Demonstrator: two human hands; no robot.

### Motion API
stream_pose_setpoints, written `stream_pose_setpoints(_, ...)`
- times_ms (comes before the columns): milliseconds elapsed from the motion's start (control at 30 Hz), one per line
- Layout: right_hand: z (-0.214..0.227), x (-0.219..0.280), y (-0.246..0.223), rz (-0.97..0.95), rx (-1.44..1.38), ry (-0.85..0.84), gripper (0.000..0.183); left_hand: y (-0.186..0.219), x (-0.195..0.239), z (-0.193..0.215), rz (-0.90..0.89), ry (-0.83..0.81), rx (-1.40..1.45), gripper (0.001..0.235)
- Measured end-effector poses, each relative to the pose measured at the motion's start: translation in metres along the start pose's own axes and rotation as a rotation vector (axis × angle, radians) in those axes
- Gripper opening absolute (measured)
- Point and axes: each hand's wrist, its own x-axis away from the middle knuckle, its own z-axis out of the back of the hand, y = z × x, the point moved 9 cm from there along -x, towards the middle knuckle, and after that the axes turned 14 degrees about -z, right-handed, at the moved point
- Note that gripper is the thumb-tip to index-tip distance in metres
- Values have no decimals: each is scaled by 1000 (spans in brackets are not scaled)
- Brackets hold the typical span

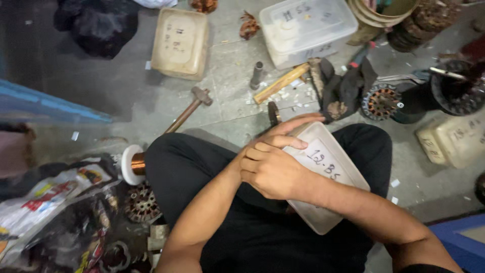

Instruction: The person wipes a motor stator core with a cloth and then manually inserts white plastic insulating strips into the slots of the stator while sitting on the floor.

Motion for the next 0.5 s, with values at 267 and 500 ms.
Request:
stream_pose_setpoints(267,-18,-11,12,-20,-13,-37,11,10,-4,2,-122,-32,36,64)
stream_pose_setpoints(500,-19,-18,8,-82,83,-113,16,-6,2,4,-82,19,25,56)
